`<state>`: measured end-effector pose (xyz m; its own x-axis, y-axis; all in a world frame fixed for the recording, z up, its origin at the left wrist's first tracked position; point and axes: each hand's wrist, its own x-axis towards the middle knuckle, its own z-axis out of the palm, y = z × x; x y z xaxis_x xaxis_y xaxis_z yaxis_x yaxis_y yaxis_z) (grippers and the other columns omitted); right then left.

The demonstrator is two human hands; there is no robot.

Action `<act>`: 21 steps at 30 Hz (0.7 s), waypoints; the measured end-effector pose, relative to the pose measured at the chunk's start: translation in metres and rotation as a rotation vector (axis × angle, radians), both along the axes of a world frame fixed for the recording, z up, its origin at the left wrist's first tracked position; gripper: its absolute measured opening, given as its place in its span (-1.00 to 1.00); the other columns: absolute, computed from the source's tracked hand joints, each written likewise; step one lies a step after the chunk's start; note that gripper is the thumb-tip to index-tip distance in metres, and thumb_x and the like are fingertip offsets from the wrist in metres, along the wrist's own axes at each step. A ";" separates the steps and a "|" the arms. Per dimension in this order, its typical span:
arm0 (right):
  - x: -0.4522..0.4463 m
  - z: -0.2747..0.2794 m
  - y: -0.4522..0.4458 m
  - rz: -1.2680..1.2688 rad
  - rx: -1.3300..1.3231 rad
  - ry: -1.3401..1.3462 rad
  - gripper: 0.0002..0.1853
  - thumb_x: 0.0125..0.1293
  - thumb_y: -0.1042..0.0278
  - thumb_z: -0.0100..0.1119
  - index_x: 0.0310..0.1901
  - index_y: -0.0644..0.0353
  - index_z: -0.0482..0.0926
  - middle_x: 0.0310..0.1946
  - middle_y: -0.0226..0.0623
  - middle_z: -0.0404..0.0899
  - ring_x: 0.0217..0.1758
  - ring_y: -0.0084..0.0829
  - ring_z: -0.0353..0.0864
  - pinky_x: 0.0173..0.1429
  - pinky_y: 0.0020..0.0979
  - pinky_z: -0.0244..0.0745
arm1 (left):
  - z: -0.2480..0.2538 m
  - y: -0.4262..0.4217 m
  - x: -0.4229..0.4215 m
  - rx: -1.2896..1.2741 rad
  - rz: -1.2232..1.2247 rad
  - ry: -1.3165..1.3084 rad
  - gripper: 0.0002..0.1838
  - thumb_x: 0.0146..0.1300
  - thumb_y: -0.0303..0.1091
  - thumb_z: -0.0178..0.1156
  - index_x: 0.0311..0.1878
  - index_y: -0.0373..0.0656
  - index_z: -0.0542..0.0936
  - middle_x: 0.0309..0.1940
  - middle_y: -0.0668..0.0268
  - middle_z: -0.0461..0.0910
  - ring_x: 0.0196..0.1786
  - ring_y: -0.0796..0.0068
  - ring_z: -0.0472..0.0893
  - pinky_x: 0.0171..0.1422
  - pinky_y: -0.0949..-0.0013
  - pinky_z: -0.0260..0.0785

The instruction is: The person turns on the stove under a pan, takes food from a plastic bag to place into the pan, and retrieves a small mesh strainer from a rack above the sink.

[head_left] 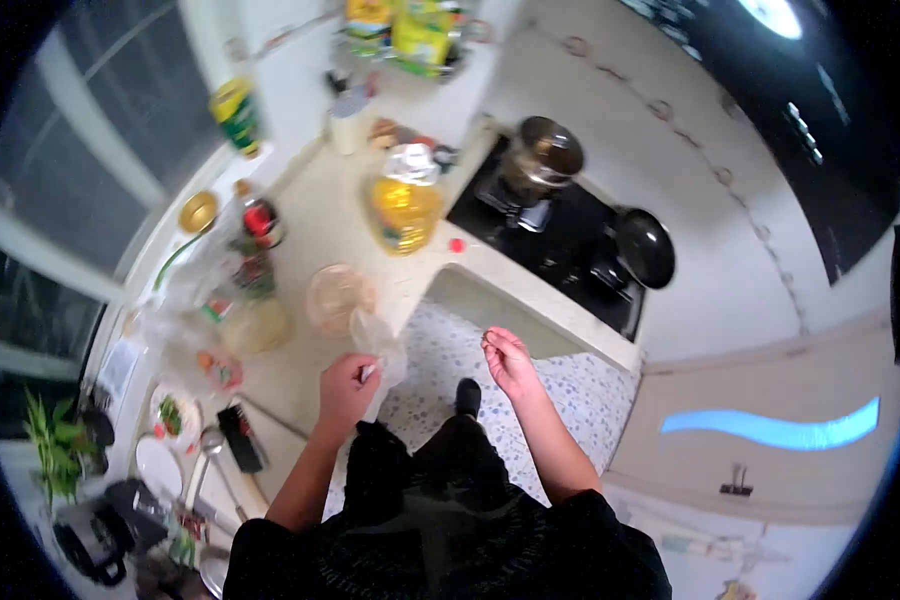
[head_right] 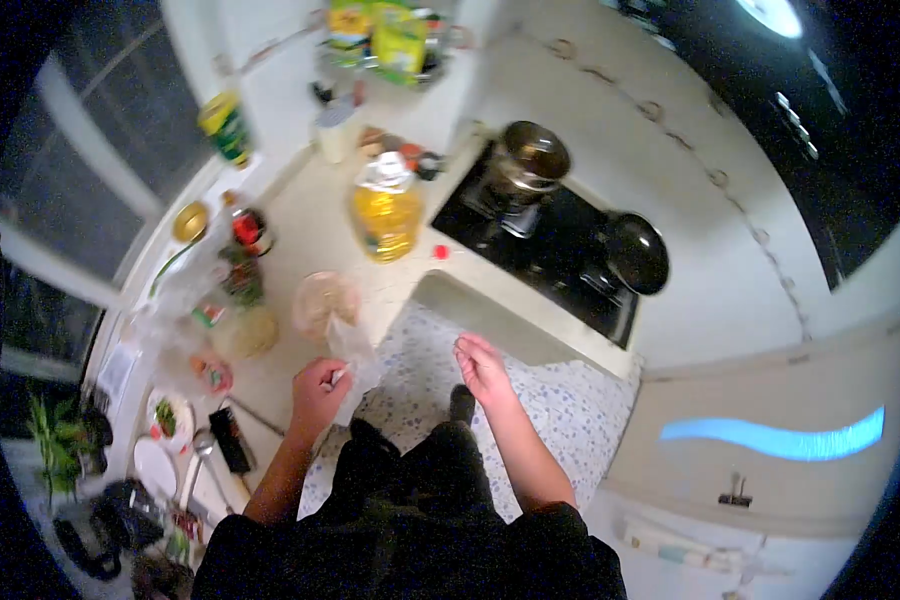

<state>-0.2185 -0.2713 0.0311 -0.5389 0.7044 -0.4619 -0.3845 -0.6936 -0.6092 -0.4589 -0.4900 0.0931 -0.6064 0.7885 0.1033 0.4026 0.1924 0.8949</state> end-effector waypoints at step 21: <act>0.338 0.017 0.460 -0.334 0.421 -0.525 -0.90 0.24 0.63 0.20 -0.21 0.34 0.61 -0.29 -0.26 0.64 -0.23 -0.41 0.65 -0.10 -0.44 0.64 | -0.012 0.257 0.230 0.009 -0.103 -0.139 -0.82 0.09 -0.46 0.38 -0.24 -0.26 0.64 -0.40 0.24 0.63 -0.44 0.52 0.54 -0.35 0.47 0.39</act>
<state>0.1198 0.1888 0.0483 -0.0486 0.9657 -0.2549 -0.1195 -0.2590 -0.9585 -0.2291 -0.2333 0.0816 -0.5310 0.8468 0.0310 0.2917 0.1483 0.9449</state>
